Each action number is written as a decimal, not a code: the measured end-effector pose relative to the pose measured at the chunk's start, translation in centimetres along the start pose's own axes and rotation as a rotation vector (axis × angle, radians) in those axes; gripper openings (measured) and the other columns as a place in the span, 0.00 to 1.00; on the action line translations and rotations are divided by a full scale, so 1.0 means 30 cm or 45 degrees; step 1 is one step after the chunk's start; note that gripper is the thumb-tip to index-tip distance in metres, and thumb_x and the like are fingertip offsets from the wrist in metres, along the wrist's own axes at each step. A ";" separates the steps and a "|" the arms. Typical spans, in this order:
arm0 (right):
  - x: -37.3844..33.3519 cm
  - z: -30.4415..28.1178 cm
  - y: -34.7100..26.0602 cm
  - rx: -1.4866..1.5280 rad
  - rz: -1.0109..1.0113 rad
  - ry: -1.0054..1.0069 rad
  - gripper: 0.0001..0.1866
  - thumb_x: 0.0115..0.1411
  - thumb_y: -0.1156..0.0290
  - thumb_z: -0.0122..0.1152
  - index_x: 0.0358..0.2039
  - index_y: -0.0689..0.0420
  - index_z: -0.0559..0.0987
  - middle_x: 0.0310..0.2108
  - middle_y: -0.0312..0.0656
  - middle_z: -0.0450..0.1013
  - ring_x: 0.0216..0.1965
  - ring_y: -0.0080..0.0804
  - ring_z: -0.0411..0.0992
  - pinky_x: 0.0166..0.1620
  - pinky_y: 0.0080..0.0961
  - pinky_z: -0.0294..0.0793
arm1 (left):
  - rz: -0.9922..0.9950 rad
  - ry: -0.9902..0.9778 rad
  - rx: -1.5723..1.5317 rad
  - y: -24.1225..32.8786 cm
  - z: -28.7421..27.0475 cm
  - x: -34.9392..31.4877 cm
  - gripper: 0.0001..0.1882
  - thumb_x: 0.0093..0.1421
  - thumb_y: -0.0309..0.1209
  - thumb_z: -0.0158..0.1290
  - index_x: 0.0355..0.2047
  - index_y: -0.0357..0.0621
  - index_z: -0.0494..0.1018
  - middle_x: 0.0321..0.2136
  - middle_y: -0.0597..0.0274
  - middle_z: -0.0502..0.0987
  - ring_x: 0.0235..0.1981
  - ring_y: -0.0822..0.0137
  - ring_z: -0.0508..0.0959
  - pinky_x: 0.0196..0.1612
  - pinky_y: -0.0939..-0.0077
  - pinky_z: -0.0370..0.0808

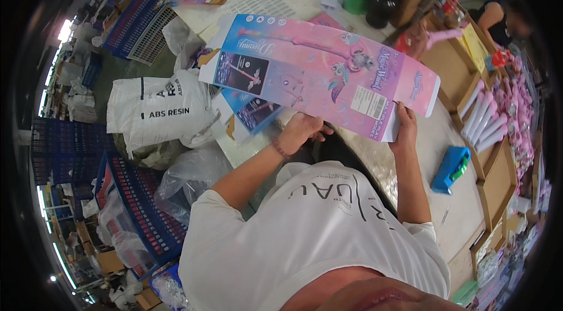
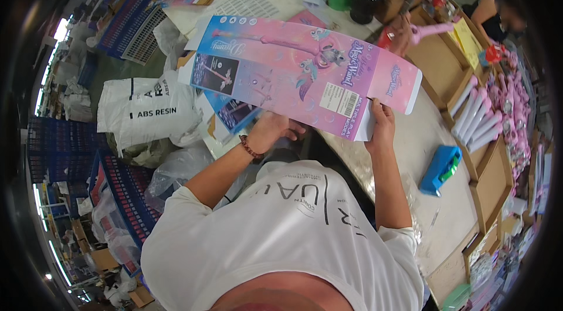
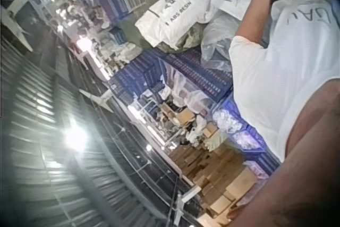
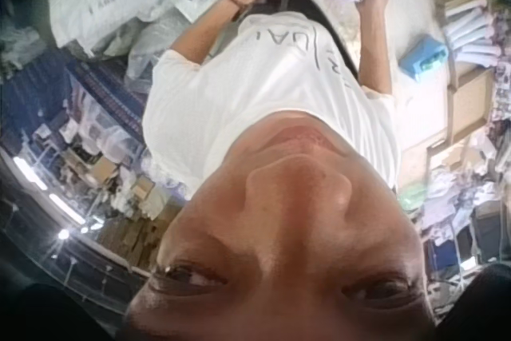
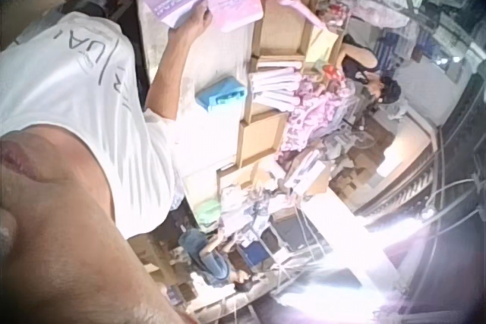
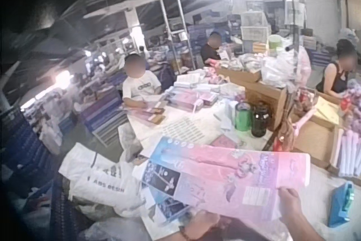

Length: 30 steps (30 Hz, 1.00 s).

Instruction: The person assembles pink magic wands by inserting them into pink and blue boxes. They fold the box flaps, place the wand inside, and close the box. The process is repeated for multiple units on a cluttered workbench.

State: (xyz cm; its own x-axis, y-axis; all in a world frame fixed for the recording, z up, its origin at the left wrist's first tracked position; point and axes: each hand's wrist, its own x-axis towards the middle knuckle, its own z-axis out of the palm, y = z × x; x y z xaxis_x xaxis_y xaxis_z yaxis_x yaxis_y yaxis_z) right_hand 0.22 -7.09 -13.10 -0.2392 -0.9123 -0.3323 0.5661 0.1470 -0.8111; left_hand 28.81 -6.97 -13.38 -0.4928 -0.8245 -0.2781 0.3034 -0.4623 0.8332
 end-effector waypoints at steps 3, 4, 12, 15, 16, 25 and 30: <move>0.134 0.166 0.025 -0.047 0.063 -0.008 0.17 0.65 0.63 0.56 0.49 0.60 0.71 0.41 0.40 0.74 0.40 0.29 0.75 0.42 0.31 0.77 | 0.195 0.084 -0.412 0.093 -0.126 0.142 0.19 0.66 0.39 0.52 0.52 0.42 0.69 0.43 0.59 0.77 0.41 0.63 0.79 0.39 0.65 0.78; 0.188 0.227 0.039 -0.052 0.097 0.009 0.17 0.65 0.62 0.56 0.49 0.60 0.70 0.42 0.40 0.74 0.40 0.30 0.75 0.43 0.32 0.78 | 0.301 0.099 -0.516 0.131 -0.174 0.187 0.19 0.66 0.39 0.51 0.52 0.43 0.69 0.44 0.60 0.77 0.42 0.62 0.79 0.40 0.63 0.79; 0.708 0.647 0.265 -1.115 -0.359 -0.556 0.21 0.68 0.60 0.51 0.58 0.56 0.69 0.54 0.43 0.70 0.54 0.34 0.69 0.56 0.30 0.68 | 0.448 0.409 -0.646 0.409 -0.845 0.551 0.15 0.65 0.37 0.51 0.50 0.46 0.70 0.41 0.61 0.78 0.42 0.62 0.79 0.42 0.62 0.78; 0.849 0.749 0.378 -1.889 -0.828 -0.804 0.23 0.61 0.63 0.57 0.56 0.55 0.70 0.60 0.49 0.63 0.62 0.50 0.60 0.63 0.42 0.59 | 0.370 0.639 -0.686 0.465 -1.114 0.678 0.15 0.66 0.39 0.50 0.49 0.44 0.70 0.40 0.60 0.78 0.41 0.62 0.79 0.40 0.63 0.78; 0.877 0.770 0.413 -2.027 -0.859 -0.850 0.23 0.61 0.62 0.57 0.56 0.54 0.70 0.61 0.49 0.63 0.63 0.50 0.59 0.64 0.44 0.57 | 0.342 0.682 -0.684 0.483 -1.194 0.714 0.16 0.67 0.40 0.49 0.49 0.43 0.70 0.39 0.59 0.79 0.40 0.62 0.79 0.38 0.63 0.78; 0.977 0.772 0.551 -2.223 -0.936 -1.043 0.22 0.58 0.57 0.56 0.52 0.48 0.73 0.59 0.44 0.64 0.63 0.48 0.57 0.66 0.54 0.48 | -0.243 1.205 0.464 0.436 -1.458 0.846 0.21 0.64 0.46 0.50 0.38 0.36 0.74 0.20 0.57 0.78 0.22 0.60 0.80 0.25 0.70 0.75; 0.982 0.781 0.545 -2.262 -0.879 -1.061 0.22 0.57 0.56 0.56 0.52 0.47 0.73 0.58 0.44 0.65 0.63 0.48 0.58 0.65 0.54 0.48 | 0.419 1.139 1.430 0.495 -1.420 1.088 0.15 0.60 0.34 0.50 0.48 0.52 0.76 0.29 0.54 0.78 0.34 0.50 0.78 0.38 0.61 0.76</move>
State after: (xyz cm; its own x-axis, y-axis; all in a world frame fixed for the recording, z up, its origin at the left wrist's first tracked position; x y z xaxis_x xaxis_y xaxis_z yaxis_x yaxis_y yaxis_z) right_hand 20.92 -40.52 -24.88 0.5895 -0.8078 -0.0050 -0.7642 -0.5557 -0.3276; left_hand 51.98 -54.63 -30.44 0.2551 -0.9560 0.1448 -0.6841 -0.0726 0.7257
